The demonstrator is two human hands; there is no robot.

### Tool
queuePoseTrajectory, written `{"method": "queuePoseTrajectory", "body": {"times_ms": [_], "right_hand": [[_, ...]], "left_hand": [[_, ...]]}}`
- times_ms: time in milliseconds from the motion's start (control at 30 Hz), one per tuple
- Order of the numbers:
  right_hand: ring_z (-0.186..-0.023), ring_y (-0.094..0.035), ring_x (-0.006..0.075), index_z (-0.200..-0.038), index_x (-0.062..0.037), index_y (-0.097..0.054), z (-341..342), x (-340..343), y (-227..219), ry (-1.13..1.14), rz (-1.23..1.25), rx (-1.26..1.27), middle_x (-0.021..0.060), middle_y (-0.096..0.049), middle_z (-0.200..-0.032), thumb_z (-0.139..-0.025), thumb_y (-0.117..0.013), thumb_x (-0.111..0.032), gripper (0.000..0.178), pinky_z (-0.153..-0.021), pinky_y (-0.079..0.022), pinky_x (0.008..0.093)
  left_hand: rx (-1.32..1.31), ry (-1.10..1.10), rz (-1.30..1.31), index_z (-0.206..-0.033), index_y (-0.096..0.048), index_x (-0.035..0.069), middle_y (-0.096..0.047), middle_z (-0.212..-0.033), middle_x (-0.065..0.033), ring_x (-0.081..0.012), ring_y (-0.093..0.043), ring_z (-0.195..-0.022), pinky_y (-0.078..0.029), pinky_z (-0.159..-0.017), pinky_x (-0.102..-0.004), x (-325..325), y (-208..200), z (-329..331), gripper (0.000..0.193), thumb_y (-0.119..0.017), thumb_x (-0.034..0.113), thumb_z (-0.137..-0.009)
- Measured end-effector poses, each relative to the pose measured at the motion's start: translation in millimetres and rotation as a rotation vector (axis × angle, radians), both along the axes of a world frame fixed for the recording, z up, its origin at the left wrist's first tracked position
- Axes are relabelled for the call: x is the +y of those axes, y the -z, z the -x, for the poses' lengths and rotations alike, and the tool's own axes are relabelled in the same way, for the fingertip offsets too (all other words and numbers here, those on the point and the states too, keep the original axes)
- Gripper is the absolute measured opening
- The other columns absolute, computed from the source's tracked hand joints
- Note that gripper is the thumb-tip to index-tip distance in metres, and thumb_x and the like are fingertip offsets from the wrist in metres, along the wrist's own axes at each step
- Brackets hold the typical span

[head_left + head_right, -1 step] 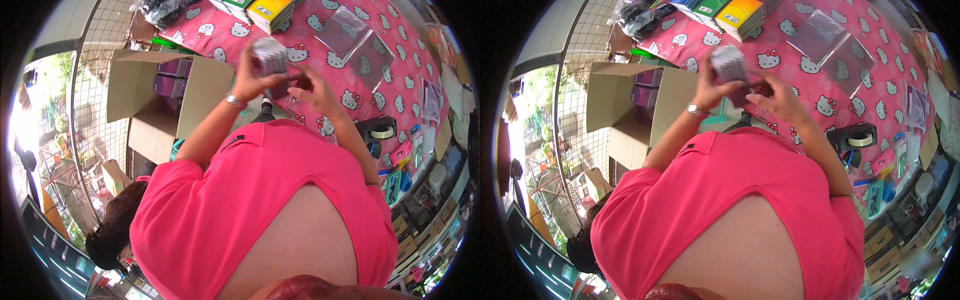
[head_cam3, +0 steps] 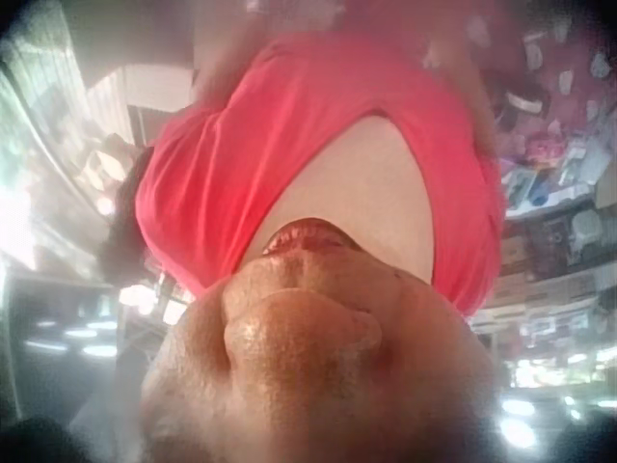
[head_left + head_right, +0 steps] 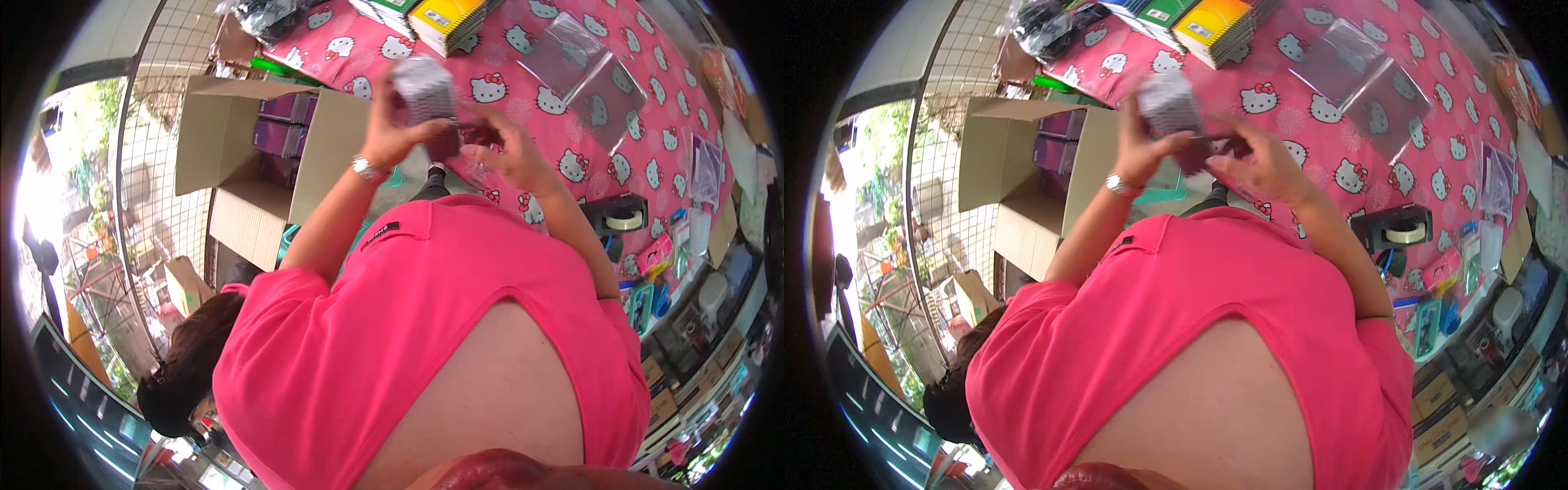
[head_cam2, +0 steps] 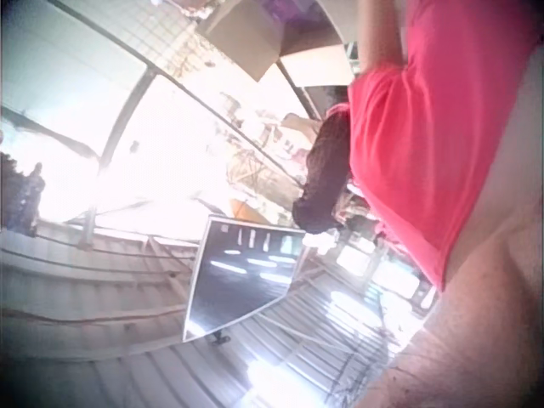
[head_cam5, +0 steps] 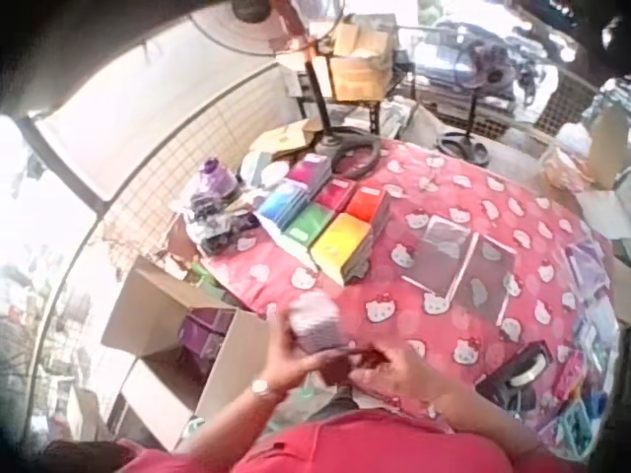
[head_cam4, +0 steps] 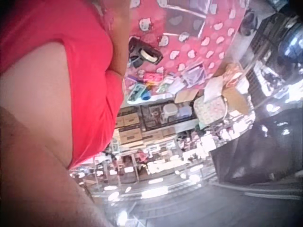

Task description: The person places small notebooks into plastic sleeves, seals them with tape, and then sorts stacks of colorful notebooks from a large cardboard box onto the table.

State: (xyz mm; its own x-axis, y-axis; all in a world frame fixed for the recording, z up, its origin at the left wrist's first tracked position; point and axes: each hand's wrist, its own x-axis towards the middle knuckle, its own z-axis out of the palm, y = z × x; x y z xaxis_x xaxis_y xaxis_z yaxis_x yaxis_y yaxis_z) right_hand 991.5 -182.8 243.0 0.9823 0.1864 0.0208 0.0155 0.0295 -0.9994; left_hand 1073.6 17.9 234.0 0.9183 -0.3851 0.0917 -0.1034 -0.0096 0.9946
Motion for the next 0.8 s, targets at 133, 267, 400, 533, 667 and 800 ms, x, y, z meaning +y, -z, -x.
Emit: {"method": "queuePoseTrajectory", "body": {"times_ms": [133, 267, 400, 533, 667, 800], "right_hand": [[-0.083, -0.058, 0.009, -0.124, -0.008, -0.052, -23.7, 20.7, -20.1, -0.106, 0.112, -0.198, 0.009, -0.063, -0.103, -0.083, -0.065, -0.015, 0.043, -0.073, -0.048, 0.0241], [-0.086, -0.06, 0.0102, -0.119, -0.0064, -0.055, -36.6, 2.8, 0.0, -0.004, 0.071, -0.087, 0.0067, -0.064, -0.101, -0.085, -0.061, -0.01, 0.035, -0.076, -0.048, 0.0241], [-0.087, -0.061, 0.0099, -0.116, -0.0057, -0.058, -47.9, -13.6, 19.4, 0.073, 0.174, -0.043, 0.0061, -0.065, -0.098, -0.086, -0.06, -0.011, 0.03, -0.076, -0.048, 0.0237], [-0.086, -0.061, 0.0099, -0.115, -0.0055, -0.059, -58.2, -27.1, 19.2, 0.114, 0.113, 0.012, 0.0058, -0.065, -0.098, -0.087, -0.06, -0.013, 0.029, -0.075, -0.048, 0.0237], [-0.084, -0.061, 0.0099, -0.115, -0.0052, -0.059, -56.1, -47.4, 30.5, 0.201, 0.298, 0.082, 0.0063, -0.065, -0.098, -0.087, -0.061, -0.015, 0.029, -0.074, -0.047, 0.024], [-0.084, -0.06, 0.0103, -0.113, -0.004, -0.059, -49.4, -61.3, 33.1, 0.258, 0.347, 0.154, 0.0068, -0.065, -0.096, -0.088, -0.06, -0.016, 0.028, -0.074, -0.047, 0.024]], "left_hand": [[-0.168, -0.543, 0.198, -0.138, -0.023, 0.009, -0.044, -0.125, -0.0088, -0.0243, -0.046, -0.113, -0.044, -0.094, -0.0391, 93.5, -50.9, 5.7, 0.087, -0.076, 0.007, -0.068], [-0.023, -1.197, 0.087, -0.142, -0.015, 0.009, -0.035, -0.131, -0.021, -0.0349, -0.044, -0.116, -0.044, -0.092, -0.0439, 148.2, -68.0, -5.1, 0.092, -0.074, 0.026, -0.073], [0.552, -1.473, -1.28, -0.145, -0.005, 0.007, -0.004, -0.141, -0.0407, -0.0494, -0.017, -0.132, -0.021, -0.1, -0.0637, 318.5, 71.4, -43.5, 0.113, -0.05, 0.076, -0.069], [0.749, 0.114, -1.633, -0.146, -0.008, 0.012, -0.012, -0.149, -0.0246, -0.042, -0.01, -0.138, -0.007, -0.109, -0.0564, 417.1, 152.8, -50.2, 0.095, -0.03, 0.075, -0.079], [0.696, 0.078, -1.79, -0.146, -0.011, 0.014, -0.017, -0.149, -0.0205, -0.0402, -0.014, -0.137, -0.009, -0.109, -0.054, 338.7, 197.6, -57.2, 0.089, -0.033, 0.07, -0.081], [0.597, -0.524, -2.141, -0.146, -0.016, 0.017, -0.023, -0.148, -0.0171, -0.037, -0.022, -0.136, -0.012, -0.11, -0.0521, 305.6, 157.2, -39.1, 0.079, -0.037, 0.063, -0.085]]}}
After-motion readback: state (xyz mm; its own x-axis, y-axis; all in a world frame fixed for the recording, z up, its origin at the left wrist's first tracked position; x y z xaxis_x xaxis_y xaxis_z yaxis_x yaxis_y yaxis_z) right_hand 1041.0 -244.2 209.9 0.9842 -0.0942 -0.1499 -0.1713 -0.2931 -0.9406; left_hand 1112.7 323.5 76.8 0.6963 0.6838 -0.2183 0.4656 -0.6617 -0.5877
